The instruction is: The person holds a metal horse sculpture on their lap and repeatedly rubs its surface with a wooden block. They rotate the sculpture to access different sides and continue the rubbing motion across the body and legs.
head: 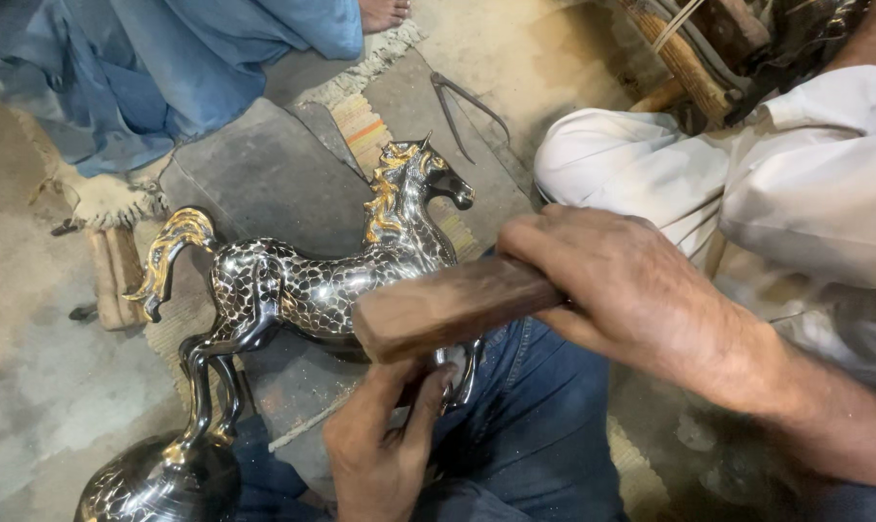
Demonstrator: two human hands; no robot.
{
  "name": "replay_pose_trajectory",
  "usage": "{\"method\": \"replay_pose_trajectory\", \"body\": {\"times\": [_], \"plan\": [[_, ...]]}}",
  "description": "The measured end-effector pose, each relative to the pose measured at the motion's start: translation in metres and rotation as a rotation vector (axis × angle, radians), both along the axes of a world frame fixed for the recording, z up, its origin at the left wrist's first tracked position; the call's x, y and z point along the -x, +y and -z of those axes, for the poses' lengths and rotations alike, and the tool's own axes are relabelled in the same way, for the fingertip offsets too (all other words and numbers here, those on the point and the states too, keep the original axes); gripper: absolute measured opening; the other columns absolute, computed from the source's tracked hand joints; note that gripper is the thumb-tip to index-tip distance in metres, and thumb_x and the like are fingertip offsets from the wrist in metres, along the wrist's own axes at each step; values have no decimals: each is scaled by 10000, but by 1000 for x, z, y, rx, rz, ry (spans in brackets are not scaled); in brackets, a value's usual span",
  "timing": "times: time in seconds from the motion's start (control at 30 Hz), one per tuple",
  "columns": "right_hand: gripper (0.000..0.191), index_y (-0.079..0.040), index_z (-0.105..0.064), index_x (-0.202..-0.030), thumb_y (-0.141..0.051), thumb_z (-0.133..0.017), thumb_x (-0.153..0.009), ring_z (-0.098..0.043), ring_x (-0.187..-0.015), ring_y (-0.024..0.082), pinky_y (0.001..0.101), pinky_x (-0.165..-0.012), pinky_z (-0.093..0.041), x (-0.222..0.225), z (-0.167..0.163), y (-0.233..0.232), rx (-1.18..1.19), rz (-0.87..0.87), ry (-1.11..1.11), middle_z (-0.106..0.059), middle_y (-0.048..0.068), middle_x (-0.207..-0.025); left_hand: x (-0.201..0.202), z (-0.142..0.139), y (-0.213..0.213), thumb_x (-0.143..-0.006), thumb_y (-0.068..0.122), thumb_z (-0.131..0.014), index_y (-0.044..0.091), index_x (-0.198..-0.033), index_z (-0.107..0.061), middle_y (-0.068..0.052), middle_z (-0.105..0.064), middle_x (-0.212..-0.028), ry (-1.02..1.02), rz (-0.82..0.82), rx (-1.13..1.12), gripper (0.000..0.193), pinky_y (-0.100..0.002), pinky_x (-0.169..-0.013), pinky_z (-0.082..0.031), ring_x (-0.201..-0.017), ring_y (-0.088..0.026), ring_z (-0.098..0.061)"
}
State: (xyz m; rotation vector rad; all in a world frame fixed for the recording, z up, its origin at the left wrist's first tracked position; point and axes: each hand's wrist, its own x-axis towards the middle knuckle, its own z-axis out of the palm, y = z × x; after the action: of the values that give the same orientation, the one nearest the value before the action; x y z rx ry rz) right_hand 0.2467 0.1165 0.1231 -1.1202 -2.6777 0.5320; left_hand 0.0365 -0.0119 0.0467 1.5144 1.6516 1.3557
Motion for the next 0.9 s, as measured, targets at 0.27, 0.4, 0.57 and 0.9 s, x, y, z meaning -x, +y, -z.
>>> {"method": "replay_pose_trajectory", "body": {"times": [0.27, 0.4, 0.57, 0.9], "plan": [[492, -87, -590, -1177, -112, -755, -714, -664, -915, 209, 398, -777, -517, -2, 5, 1, -294, -120, -5, -696, 50, -1028, 2, 6, -1, -785, 79, -855, 59, -1137, -695, -93, -789, -933, 65, -17, -84, 387, -291, -687, -604, -807, -168, -805], [361, -137, -596, -1190, -173, -790, -887, -663, -899, 118, 339, -828, -543, -3, 4, -1, 45, 21, -23, -664, -26, -927, 7, 7, -2, -815, 34, -819, 52, -1178, -704, -89, -786, -916, 64, 42, -33, 381, -298, -686, -608, -790, -169, -802], [478, -106, -588, -1185, -114, -769, -743, -657, -917, 151, 349, -799, -523, -1, 4, -3, -146, -60, -19, -671, 5, -986, 9, 10, -4, -815, 69, -846, 72, -1137, -710, -79, -795, -913, 88, 92, -63, 349, -284, -677, -608, -798, -150, -812], [626, -120, -604, -1186, -169, -739, -578, -652, -983, 204, 417, -846, -489, -4, 8, -7, -476, -179, -83, -696, 12, -1077, 19, 21, -8, -785, 93, -887, 80, -1101, -745, -86, -742, -809, 236, 134, -73, 347, -324, -632, -571, -705, -203, -754]]}}
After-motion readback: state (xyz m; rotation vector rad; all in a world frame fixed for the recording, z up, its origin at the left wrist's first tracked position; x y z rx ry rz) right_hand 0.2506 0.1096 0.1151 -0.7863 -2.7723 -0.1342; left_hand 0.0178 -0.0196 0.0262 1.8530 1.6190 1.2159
